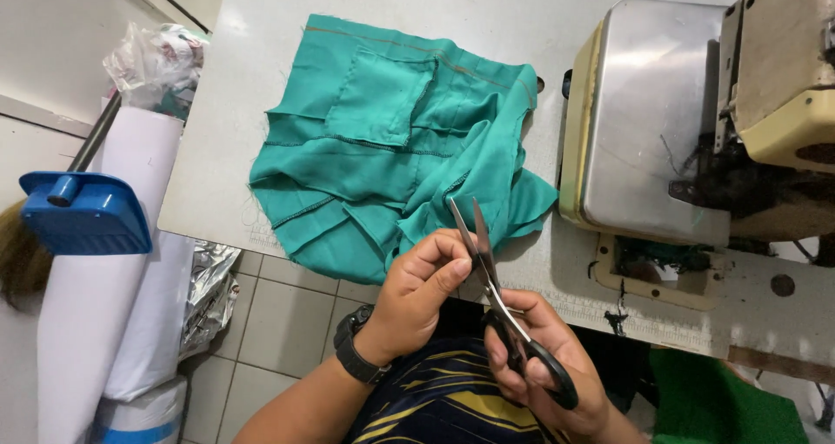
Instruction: Using an industrial overlock machine to finish the edges of green fabric pieces and trimming excess with scissors.
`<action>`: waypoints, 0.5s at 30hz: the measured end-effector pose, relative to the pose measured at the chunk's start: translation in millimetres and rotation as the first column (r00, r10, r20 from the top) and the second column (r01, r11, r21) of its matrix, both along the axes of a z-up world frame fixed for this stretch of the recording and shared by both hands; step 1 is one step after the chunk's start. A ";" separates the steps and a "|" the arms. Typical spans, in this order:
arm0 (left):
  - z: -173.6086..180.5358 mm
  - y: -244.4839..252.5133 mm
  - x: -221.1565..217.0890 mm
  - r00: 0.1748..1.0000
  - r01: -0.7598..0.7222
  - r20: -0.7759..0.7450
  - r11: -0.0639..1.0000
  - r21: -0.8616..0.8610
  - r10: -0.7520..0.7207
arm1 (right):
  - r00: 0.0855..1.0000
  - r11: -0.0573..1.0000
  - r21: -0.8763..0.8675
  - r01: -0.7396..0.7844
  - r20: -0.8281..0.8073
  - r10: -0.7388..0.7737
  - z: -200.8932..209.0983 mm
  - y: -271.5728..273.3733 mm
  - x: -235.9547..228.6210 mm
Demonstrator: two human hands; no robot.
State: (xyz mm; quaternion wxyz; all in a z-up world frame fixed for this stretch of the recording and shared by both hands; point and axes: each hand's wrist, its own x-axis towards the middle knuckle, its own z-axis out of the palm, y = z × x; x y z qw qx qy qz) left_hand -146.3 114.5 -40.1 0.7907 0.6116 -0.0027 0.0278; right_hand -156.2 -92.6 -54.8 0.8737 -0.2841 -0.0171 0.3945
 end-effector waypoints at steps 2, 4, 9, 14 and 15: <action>0.4 1.0 0.9 1.000 0.000 0.004 1.000 0.013 0.000 | 1.000 1.000 0.000 -0.006 -0.002 0.006 -2.0 -2.0 -0.7; -0.5 0.1 1.3 1.000 -0.001 0.008 1.000 0.024 0.000 | 1.000 1.000 -0.001 -0.012 -0.004 0.012 -3.2 -4.4 -0.8; 2.3 0.5 -0.5 0.999 0.039 -0.017 0.999 0.021 -0.038 | 0.998 0.977 -0.206 0.048 0.037 -0.042 4.3 -12.6 0.3; 29.5 76.7 3.0 0.911 -0.376 0.255 0.908 0.186 0.325 | 0.967 0.695 -0.710 -0.112 0.084 0.241 -18.2 -148.4 -9.2; 31.2 99.0 2.9 0.753 -0.651 0.375 0.698 0.299 0.541 | 0.960 0.701 -0.691 -0.176 0.038 0.279 -39.3 -190.8 -17.0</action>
